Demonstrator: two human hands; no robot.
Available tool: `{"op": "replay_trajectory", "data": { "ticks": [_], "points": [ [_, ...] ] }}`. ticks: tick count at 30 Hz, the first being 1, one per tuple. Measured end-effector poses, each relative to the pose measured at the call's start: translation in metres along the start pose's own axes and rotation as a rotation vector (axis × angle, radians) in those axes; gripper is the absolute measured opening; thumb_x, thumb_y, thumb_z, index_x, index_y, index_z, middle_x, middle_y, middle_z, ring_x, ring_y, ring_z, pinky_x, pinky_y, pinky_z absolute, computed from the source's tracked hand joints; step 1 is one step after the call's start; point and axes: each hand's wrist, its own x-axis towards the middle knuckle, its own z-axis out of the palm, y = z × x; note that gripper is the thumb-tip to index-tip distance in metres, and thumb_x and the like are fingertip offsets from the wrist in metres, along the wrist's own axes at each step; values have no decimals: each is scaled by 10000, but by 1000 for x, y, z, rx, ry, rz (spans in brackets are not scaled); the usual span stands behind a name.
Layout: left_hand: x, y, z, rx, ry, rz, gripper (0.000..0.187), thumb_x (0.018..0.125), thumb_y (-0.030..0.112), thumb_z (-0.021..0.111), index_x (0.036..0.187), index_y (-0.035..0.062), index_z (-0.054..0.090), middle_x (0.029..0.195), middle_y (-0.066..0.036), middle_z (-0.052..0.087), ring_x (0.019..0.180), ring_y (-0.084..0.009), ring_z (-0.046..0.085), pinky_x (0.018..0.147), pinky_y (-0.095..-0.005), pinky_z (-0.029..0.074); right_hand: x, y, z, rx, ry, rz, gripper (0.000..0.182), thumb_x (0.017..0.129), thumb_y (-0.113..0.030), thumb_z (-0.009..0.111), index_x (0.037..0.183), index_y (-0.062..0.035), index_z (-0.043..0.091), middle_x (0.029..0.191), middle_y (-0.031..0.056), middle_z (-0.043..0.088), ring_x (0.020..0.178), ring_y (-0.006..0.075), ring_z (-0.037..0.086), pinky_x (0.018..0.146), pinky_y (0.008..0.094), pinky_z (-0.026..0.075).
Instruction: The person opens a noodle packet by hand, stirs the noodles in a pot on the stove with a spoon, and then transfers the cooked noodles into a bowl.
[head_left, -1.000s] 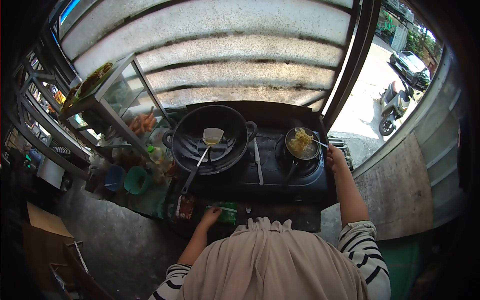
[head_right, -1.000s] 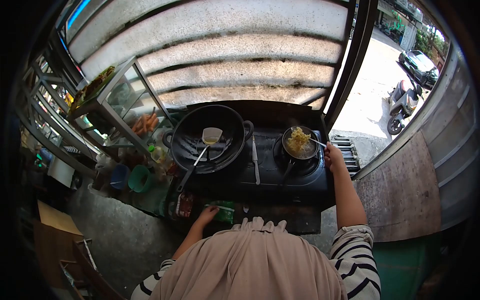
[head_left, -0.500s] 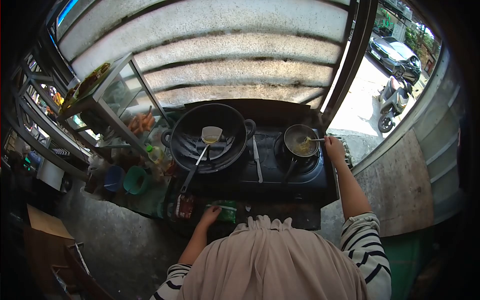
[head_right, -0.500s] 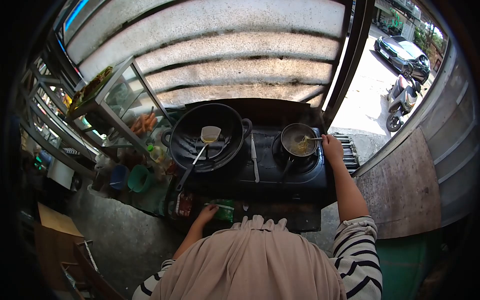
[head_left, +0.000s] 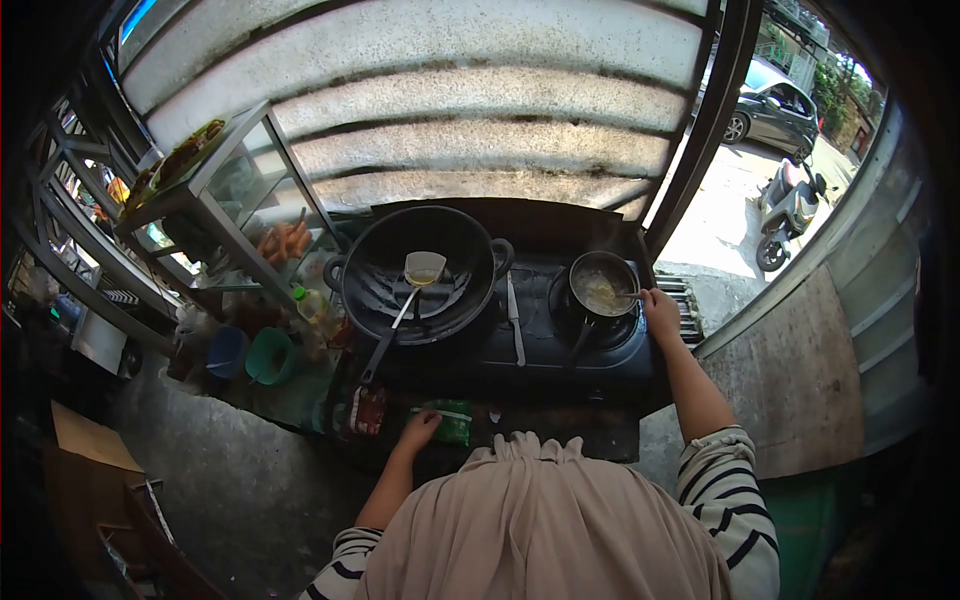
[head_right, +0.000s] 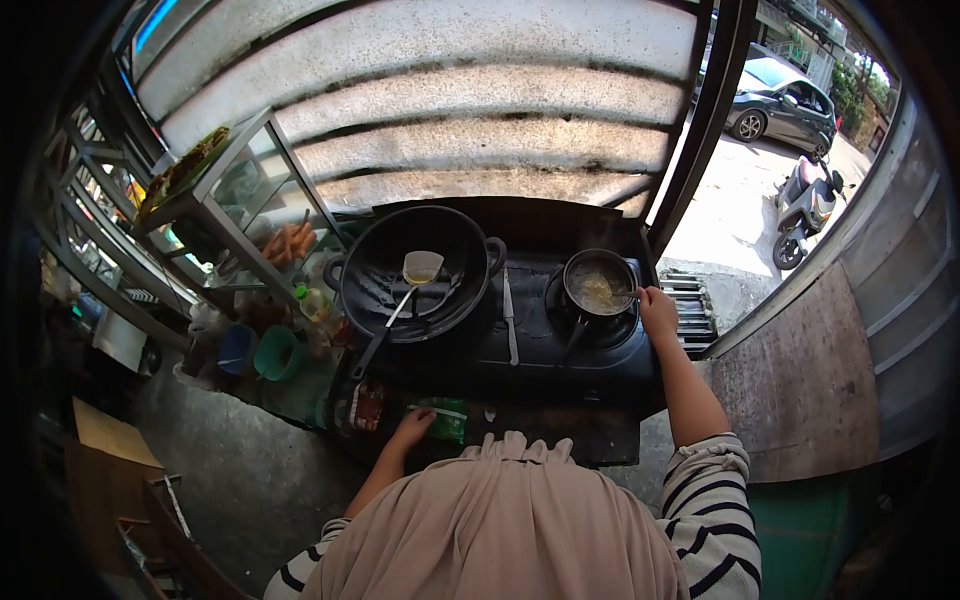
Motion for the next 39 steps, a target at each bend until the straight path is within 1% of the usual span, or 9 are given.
{"op": "replay_trajectory", "data": {
  "ticks": [6,10,12,14,19,31,34,36,39],
  "points": [
    [7,-9,2,19,-27,-17,402,838,338,553,1049,-1,600,1008,-164,628,962,-268,594,845,-339,438,1,19,34,270,-73,154,377,882,-373,489,730,-51,613,701,149,615,703,346,595,614,422,434],
    [8,-13,3,20,-17,-29,406,838,341,552,1059,4,599,1011,-168,626,968,-269,593,848,-338,435,5,24,37,444,-171,276,419,887,-384,493,682,-30,584,586,91,569,548,250,564,512,366,417],
    [9,-15,3,23,-3,-18,405,839,342,552,1060,6,600,1007,-167,627,962,-268,594,846,-337,435,4,25,30,842,-309,539,371,906,-375,486,679,-85,523,493,-27,397,372,92,352,370,241,274],
    [8,-13,2,18,-29,-34,401,847,325,561,1077,-3,592,1007,-137,628,926,-205,583,811,-308,437,3,26,23,958,-340,607,360,901,-379,496,679,-96,502,498,-43,361,372,83,324,352,231,254],
    [8,-14,2,27,-19,-22,406,846,330,562,1077,-2,592,1016,-143,627,954,-214,581,830,-312,432,13,33,12,1230,-308,677,315,902,-333,518,674,-120,470,503,-64,333,378,51,286,336,202,233],
    [9,-11,1,30,-29,-44,439,843,370,546,1072,-1,596,1035,-174,623,990,-265,589,862,-341,430,21,41,-7,1144,-327,564,331,913,-373,482,688,-132,460,503,-68,318,351,43,263,326,182,209],
    [8,-7,0,26,-39,-53,445,842,371,548,1071,-7,594,1031,-171,625,985,-265,591,860,-341,431,24,51,-1,1121,-357,544,359,911,-368,488,669,-103,467,505,-45,362,374,69,336,345,235,263],
    [7,-5,-1,32,-42,-60,448,841,371,548,1071,-11,592,1028,-170,626,982,-265,592,858,-342,432,27,48,1,538,-109,231,366,901,-337,499,656,-66,483,521,45,475,416,173,464,410,324,355],
    [6,-3,-1,54,-25,-39,440,840,365,548,1071,-7,593,1024,-171,626,972,-267,595,853,-343,434,21,26,-20,90,220,-67,339,887,-300,510,661,-47,504,620,128,569,534,284,559,509,406,411]
  ]
}}
